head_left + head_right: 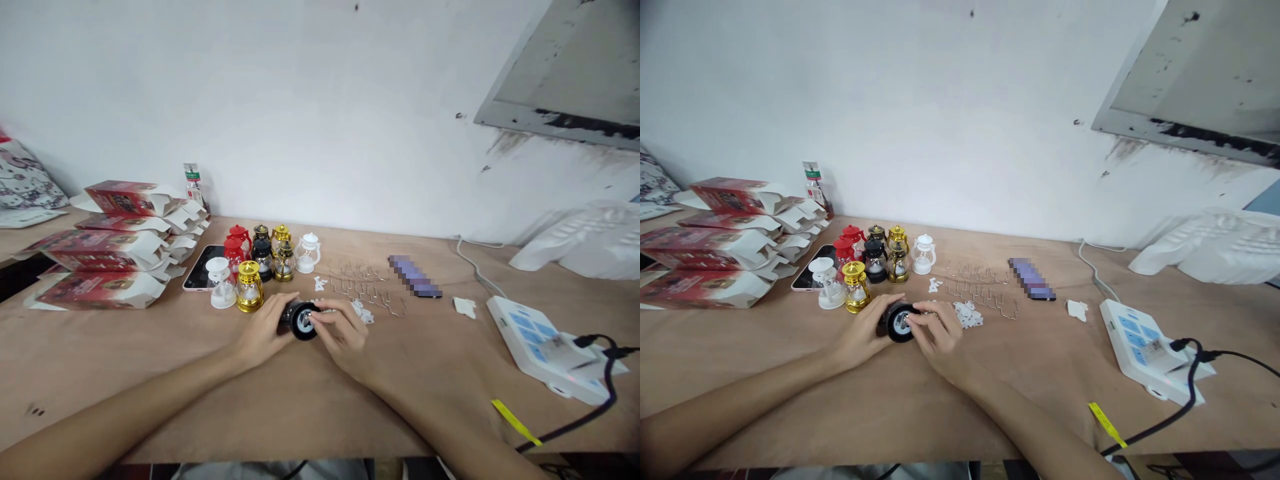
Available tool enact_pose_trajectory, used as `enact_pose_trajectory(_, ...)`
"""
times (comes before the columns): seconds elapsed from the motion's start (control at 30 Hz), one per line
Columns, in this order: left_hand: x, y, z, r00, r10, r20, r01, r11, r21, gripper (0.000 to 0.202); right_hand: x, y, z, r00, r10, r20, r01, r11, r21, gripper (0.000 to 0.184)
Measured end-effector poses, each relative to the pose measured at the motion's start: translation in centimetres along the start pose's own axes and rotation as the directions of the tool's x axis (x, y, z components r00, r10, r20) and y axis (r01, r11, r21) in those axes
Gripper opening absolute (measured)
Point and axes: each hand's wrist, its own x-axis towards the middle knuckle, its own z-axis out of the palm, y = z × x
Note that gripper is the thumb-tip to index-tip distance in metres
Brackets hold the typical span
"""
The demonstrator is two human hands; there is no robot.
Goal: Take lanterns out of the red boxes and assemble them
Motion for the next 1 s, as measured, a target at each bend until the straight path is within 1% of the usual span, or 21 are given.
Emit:
enact_pose_trajectory(0.07,0.0,-0.1,0.0,1.000,0.003,-0.002,-0.003,1.000,0.002,0.048,0.1,0.0,-0.1,1.000,-0.009,0.019,0.010,1.000,-0.024,0.010)
enact_pose_trajectory(0.13,0.0,-0.1,0.0,1.000,0.003,-0.009,-0.003,1.000,0.000,0.048,0.1,0.0,-0.1,0.999,-0.044,0.030,0.046,0.997,-0.062,0.010)
enact_pose_trajectory(0.2,0.0,-0.1,0.0,1.000,0.003,-0.020,-0.003,1.000,-0.006,0.047,0.2,0.2,-0.1,0.993,-0.113,0.047,0.117,0.987,-0.112,0.012)
enact_pose_trajectory(0.27,0.0,-0.1,0.0,1.000,0.000,-0.030,0.000,1.000,-0.011,0.047,0.1,0.5,0.0,0.979,-0.193,0.065,0.201,0.965,-0.169,0.016)
enact_pose_trajectory(0.33,0.0,-0.1,0.0,1.000,-0.004,-0.030,0.004,1.000,-0.014,0.048,0.0,0.9,0.2,0.965,-0.250,0.077,0.261,0.940,-0.221,0.020)
enact_pose_trajectory(0.43,0.0,-0.1,0.0,1.000,-0.005,-0.025,0.005,1.000,-0.011,0.048,-0.1,1.4,0.4,0.954,-0.290,0.073,0.299,0.916,-0.268,0.021)
enact_pose_trajectory(0.6,0.0,-0.3,0.0,0.999,0.003,-0.033,-0.003,1.000,-0.004,0.048,0.0,1.6,0.3,0.934,-0.346,0.088,0.356,0.889,-0.287,0.018)
enact_pose_trajectory(0.77,0.0,-0.4,0.1,0.999,-0.001,-0.039,0.000,1.000,-0.008,0.047,0.0,1.3,0.3,0.939,-0.327,0.109,0.344,0.902,-0.260,0.016)
enact_pose_trajectory(0.87,0.1,-0.3,0.2,0.998,-0.014,-0.056,0.013,1.000,-0.013,0.047,-0.1,1.6,0.3,0.946,-0.304,0.110,0.321,0.920,-0.223,0.021)
enact_pose_trajectory(0.93,0.2,-0.2,0.1,0.997,-0.036,-0.066,0.035,0.999,-0.019,0.048,0.1,2.3,0.1,0.966,-0.246,0.077,0.257,0.942,-0.215,0.026)
enact_pose_trajectory(1.0,0.3,0.0,0.0,0.996,-0.058,-0.071,0.057,0.998,-0.026,0.048,0.5,3.2,-0.4,0.991,-0.123,0.055,0.134,0.949,-0.286,0.027)
